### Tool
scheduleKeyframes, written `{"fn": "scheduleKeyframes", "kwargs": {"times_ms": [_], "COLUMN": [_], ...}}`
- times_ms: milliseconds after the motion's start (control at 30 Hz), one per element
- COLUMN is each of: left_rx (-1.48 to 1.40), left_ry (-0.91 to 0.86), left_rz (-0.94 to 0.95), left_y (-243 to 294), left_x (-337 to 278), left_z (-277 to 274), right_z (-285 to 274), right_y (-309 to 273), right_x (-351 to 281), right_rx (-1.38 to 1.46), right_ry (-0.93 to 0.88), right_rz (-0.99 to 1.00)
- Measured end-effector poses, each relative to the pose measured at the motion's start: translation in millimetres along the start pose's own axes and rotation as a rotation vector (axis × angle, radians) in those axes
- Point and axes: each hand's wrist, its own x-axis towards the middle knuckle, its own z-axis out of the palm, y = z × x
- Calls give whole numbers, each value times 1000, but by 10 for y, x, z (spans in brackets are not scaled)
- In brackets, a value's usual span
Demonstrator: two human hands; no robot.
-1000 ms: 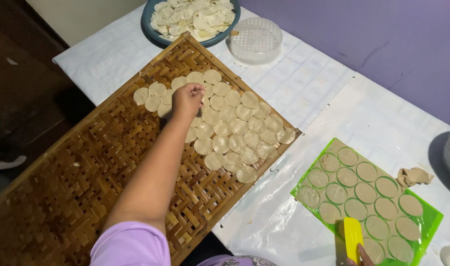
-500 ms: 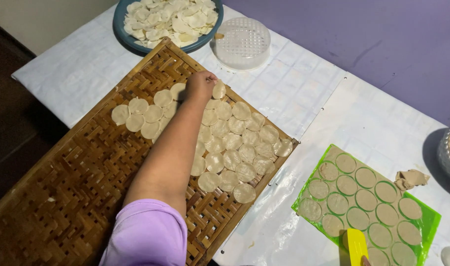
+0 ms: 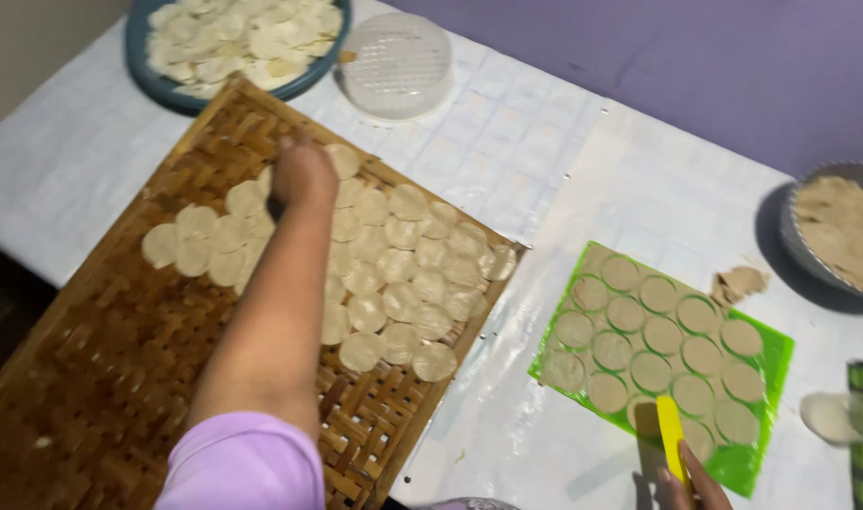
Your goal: Cutting circular dough discs from a sheet and placing them onto a drying rack.
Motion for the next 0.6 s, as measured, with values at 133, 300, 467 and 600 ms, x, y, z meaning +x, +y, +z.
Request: {"fn": "scheduleKeyframes", "kwargs": {"times_ms": [133,300,467,600], "left_rx": [3,-224,-429,-538], "left_ry": [116,-54,-356,-462], "left_rz": [305,636,627,635], "left_y": [388,999,1124,958], "left_x": [-662,-2126,-3448,-3979], "left_z": [-293,-390,-125,197], "right_z": [-201,-575,-753,-760], "right_y": [-1609,-1576,-1533,-1609], "right_x": [122,177,123,93], "right_rx": [-371,-366,-500,-747], "right_ry": [134,322,269,56], "right_rz": [202,310,516,592]}}
